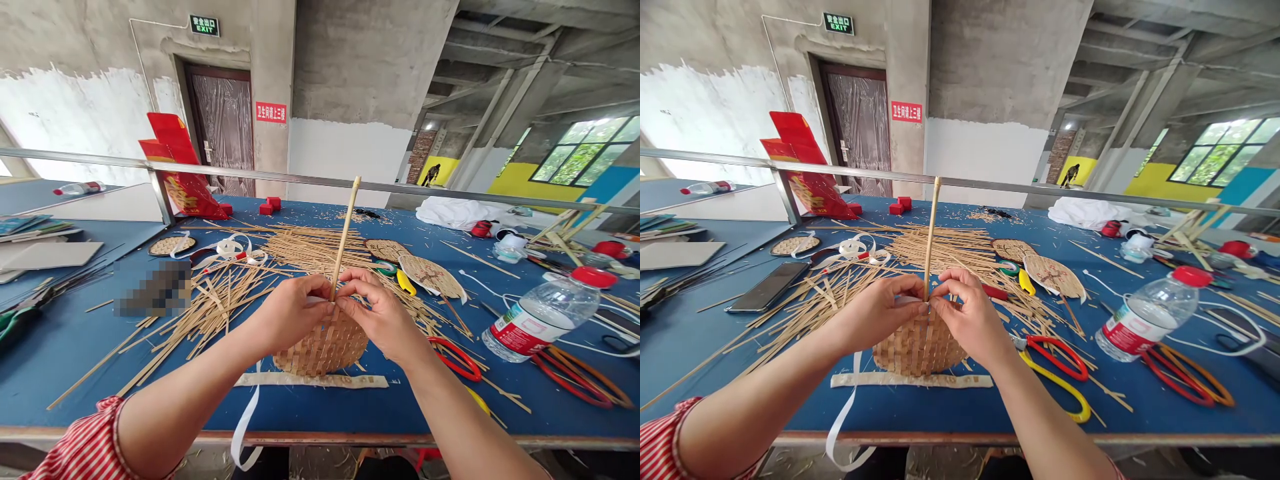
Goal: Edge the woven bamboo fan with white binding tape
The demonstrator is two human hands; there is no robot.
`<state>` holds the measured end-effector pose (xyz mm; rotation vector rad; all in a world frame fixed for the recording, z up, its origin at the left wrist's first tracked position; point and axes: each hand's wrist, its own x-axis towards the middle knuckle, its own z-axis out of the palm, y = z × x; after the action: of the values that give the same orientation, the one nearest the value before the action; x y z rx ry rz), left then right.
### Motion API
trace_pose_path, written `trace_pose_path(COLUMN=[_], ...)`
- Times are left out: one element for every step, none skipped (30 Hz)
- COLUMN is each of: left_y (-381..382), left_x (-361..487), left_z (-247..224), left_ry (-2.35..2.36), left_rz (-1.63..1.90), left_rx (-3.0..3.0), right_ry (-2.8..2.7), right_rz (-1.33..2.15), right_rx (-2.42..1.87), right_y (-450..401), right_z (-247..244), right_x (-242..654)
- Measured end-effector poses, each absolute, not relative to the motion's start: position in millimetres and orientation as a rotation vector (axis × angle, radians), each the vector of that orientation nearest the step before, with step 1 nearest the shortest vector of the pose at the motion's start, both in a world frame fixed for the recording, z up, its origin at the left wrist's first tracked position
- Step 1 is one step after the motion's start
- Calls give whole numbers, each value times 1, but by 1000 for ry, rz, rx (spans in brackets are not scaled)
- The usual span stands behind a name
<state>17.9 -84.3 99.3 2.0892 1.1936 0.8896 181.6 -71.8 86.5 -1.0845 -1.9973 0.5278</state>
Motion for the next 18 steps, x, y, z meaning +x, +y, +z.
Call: trace_pose_path(left_y=[-84,-85,-85,-85,-84,-84,-84,-84,-84,-83,-83,-83,-83,-82,-82,-82,-82,-81], left_x=[18,18,19,19,19,19,19,19,19,19,19,19,19,19,19,19,19,19], left_z=[99,99,100,100,100,100,101,101,102,103,103,104,104,104,104,104,103,103], left_ry=[1187,1184,1182,1182,1184,1185,1185,1184,1182,1183,1182,1182,1184,1191,1201,1213,1223,1228], left_rz=[888,887,884,878,874,872,874,880,881,885,884,880,876,871,867,863,858,855], left_rx=[2085,2084,2085,2088,2092,2097,2104,2112,2121,2127,2132,2135,2136,2137,2139,2141,2143,2144], right_ry=[-1995,-1993,-1992,-1993,-1994,-1996,-2001,-2007,-2015,-2024,-2039,-2056,-2073,-2088,-2096,-2096,-2093,-2089], right_rz=[540,552,567,586,607,633,662,692,720,743,764,781,793,804,815,821,823,822], right_rx=[-1102,-1117,-1129,-1139,-1146,-1153,-1164,-1178,-1195,-1218,-1250,-1292,-1339,-1390,-1440,-1478,-1496,-1494], right_y=[-71,-71,-71,-70,-69,-69,-68,-68,-68,-68,-68,-68,-68,-69,-69,-69,-68,-68], right_z=[87,88,90,91,92,94,95,97,99,102,105,108,111,114,116,117,118,118], right_x=[182,181,181,181,180,180,179,178,178,177,176,176,175,174,174,173,173,172])
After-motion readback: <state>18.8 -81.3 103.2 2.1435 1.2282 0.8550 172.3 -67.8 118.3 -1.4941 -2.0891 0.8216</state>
